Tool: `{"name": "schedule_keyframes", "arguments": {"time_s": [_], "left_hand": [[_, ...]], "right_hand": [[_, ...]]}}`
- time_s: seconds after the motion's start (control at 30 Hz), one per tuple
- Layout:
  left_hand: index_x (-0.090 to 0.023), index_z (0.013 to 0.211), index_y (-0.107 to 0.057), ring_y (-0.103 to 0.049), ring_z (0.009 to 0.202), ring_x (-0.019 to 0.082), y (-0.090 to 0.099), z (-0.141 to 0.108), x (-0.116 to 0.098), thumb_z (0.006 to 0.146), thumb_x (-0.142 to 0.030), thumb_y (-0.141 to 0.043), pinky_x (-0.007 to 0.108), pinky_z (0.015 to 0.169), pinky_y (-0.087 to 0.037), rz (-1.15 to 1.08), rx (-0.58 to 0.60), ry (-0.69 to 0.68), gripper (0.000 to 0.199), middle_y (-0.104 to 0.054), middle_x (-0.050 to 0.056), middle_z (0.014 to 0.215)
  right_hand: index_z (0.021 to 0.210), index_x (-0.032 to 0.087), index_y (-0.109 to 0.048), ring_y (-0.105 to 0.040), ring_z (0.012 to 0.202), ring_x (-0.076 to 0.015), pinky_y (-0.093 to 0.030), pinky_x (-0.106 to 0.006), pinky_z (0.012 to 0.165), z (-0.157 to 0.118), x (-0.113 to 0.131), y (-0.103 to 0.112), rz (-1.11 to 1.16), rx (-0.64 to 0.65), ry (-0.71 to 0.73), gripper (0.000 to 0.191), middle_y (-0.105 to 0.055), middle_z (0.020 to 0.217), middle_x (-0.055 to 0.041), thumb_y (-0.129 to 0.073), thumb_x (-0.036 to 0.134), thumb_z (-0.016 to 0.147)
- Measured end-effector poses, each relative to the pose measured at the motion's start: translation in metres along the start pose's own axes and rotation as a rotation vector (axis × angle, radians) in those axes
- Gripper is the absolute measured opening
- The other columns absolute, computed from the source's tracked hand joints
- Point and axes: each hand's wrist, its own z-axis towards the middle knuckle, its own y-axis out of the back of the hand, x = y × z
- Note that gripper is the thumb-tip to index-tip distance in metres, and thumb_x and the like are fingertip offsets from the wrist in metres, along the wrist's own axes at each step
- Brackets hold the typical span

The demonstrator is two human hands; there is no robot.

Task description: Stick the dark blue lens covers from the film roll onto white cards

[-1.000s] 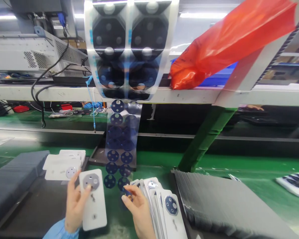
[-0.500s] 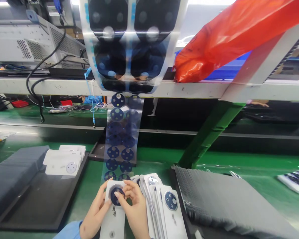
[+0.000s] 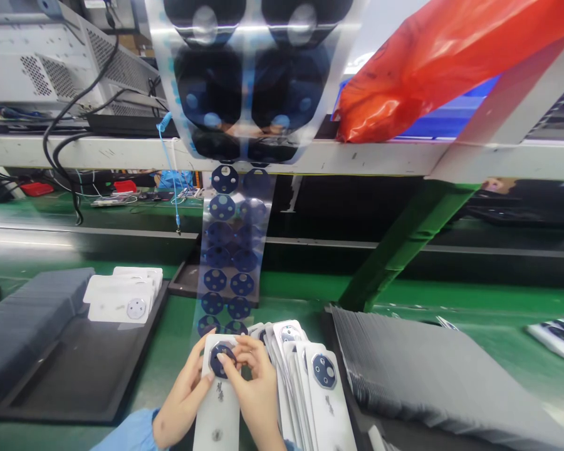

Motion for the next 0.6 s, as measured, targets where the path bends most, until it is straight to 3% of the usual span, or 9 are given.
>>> {"name": "schedule_keyframes", "arguments": {"time_s": [0.6], "left_hand": [[-0.02,0.15,-0.022,-0.053,0.123,0.031,-0.0018,-0.0004,0.0008,0.093,-0.051,-0.05,0.04,0.102,-0.043,0.021,0.006,0.008,0.071,-0.052,0.017,0.139]], "right_hand": [[0.097,0.022,-0.064,-0.064,0.068,-0.0163,-0.056,-0.027,0.064,-0.0006,0.0054,-0.0014,-0.001,-0.022,-0.021,0.032,-0.067,0.081,-0.0026,-0.079,0.034,0.071]]}}
